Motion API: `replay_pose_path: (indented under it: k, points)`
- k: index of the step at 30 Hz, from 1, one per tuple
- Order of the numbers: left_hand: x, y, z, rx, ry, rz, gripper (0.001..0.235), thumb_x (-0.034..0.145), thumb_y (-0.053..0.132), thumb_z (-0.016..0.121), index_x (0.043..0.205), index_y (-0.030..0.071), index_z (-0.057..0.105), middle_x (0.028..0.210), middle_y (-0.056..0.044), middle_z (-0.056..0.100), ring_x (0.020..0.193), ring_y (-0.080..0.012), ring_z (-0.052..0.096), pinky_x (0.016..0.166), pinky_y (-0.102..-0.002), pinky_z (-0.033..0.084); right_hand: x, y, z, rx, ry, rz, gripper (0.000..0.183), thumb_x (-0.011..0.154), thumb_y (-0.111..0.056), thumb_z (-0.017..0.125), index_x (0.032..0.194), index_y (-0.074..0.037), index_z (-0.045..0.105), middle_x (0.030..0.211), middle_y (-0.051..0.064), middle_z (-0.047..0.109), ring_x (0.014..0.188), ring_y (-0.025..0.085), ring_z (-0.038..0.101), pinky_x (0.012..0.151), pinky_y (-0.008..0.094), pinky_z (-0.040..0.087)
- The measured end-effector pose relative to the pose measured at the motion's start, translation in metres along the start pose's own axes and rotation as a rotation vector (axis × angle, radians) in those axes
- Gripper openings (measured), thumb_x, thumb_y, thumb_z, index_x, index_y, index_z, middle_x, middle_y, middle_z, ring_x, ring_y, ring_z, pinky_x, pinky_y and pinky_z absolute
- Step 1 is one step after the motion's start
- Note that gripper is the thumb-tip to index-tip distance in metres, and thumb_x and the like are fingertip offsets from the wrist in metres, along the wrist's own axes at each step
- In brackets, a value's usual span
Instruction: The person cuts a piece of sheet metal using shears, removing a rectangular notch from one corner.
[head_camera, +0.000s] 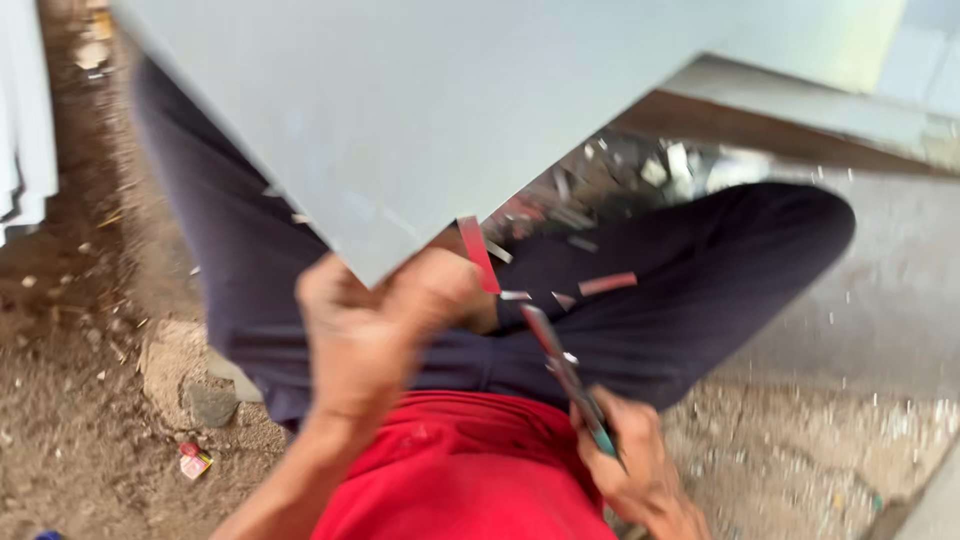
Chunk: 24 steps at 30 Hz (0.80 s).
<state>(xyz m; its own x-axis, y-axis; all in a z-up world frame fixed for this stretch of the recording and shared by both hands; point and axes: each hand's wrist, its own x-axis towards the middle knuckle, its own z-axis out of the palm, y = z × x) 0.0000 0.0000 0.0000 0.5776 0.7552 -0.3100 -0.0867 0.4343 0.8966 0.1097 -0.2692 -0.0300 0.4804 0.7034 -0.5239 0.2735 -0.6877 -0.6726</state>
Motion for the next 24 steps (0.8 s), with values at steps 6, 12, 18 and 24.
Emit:
replay_pose_path:
  k: [6,12,18,24]
  points:
    - [-0.01,0.005,0.0,0.017,0.112,-0.201,0.022,0.091,0.019,0.077,0.092,-0.003,0.077,0.072,-0.009,0.074,0.06,-0.01,0.066,0.048,-0.024,0.049,-0.005,0.007,-0.002,0.062,-0.026,0.152,0.008,0.072,-0.005,0.057,0.078,-0.003,0.062,0.056,0.006,0.058,0.048,0.015,0.055,0.049,0.033,0.047]
    - [-0.007,-0.01,-0.024,0.553,-0.119,-0.053,0.031,0.097,0.028,0.07,0.113,0.002,0.077,0.071,-0.009,0.071,0.06,-0.0149,0.066,0.053,-0.027,0.049,0.019,-0.017,-0.008,0.021,-0.079,0.05,0.007,0.071,-0.002,0.055,0.076,-0.003,0.06,0.057,0.004,0.058,0.048,0.014,0.054,0.047,0.032,0.045]
    - [-0.013,-0.006,-0.047,0.335,-0.421,0.043,0.053,0.092,0.028,0.076,0.134,-0.003,0.063,0.115,-0.017,0.068,0.101,-0.0226,0.066,0.083,-0.035,0.054,0.031,-0.033,-0.014,-0.022,-0.145,-0.011,0.01,0.072,-0.001,0.054,0.081,-0.003,0.06,0.06,0.004,0.061,0.049,0.014,0.056,0.049,0.032,0.046]
    - [-0.014,0.019,-0.047,0.085,0.04,0.161,0.062,0.093,0.015,0.075,0.147,-0.003,0.05,0.115,-0.018,0.076,0.105,-0.02,0.075,0.097,-0.035,0.061,0.047,-0.068,-0.024,-0.06,-0.351,0.127,0.033,0.071,-0.007,0.052,0.104,-0.005,0.06,0.081,0.009,0.066,0.065,0.017,0.058,0.063,0.033,0.051]
